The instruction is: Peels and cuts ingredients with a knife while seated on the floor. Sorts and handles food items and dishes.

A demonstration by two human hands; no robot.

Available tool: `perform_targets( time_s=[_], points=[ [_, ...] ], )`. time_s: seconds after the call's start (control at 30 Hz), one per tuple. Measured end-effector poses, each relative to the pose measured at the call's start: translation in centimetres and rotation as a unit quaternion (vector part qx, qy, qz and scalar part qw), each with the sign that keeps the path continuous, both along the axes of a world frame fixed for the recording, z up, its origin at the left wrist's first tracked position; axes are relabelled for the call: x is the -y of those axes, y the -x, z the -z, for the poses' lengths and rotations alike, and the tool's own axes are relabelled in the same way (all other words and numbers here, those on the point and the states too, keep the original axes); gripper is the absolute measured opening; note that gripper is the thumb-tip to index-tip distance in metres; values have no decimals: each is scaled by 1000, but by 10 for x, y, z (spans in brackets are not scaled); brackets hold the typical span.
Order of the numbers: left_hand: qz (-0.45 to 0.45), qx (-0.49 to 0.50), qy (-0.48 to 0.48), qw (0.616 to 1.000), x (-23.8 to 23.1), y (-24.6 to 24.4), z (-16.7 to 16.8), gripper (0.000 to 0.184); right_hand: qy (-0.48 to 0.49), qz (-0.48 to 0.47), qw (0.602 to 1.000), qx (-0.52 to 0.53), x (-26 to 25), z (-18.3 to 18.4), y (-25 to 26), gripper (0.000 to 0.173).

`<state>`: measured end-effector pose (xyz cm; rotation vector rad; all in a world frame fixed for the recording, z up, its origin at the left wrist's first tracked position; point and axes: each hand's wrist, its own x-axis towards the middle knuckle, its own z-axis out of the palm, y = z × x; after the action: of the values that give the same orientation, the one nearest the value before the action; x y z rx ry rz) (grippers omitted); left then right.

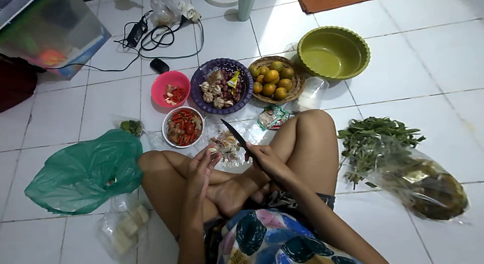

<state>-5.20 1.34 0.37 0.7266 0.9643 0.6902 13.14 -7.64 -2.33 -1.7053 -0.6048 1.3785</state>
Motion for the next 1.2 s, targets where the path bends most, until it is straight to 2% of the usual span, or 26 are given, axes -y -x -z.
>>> perform_targets(
  time_s=[0.1, 0.23, 0.43, 0.57, 0.73, 1.0, 1.07, 1.1, 1.2],
  points=[
    [1, -7, -18, 1000, 1, 0, 2, 28, -37, -11, 999, 27, 2, -1, 1, 34],
    [-6, -31, -75, 997, 5, -4, 5, 30, -99, -38, 993, 47, 3, -7, 6, 39],
    [-29, -61, -119, 991, 15, -13, 2, 15, -122, -74, 987, 79, 6, -25, 22, 44],
    [-29, -55, -121, 991, 16, -15, 1, 15, -175, -123, 964, 158, 8, -33, 27, 53],
    [-45, -42, -118, 991, 17, -16, 0, 19, -206, -146, 922, 294, 9, -38, 34, 50],
    [-48, -44, -126, 990, 19, -15, -4, 20, -212, -127, 910, 333, 11, -34, 35, 46],
    [-46, -44, -129, 990, 19, -15, -4, 21, -214, -120, 919, 308, 11, -32, 34, 46],
    [-46, -40, -132, 989, 19, -15, -4, 21, -210, -119, 934, 263, 11, -32, 33, 47],
    [-38, -25, -136, 990, 18, -13, -3, 18, -207, -104, 971, 55, 9, -31, 29, 43]
  ],
)
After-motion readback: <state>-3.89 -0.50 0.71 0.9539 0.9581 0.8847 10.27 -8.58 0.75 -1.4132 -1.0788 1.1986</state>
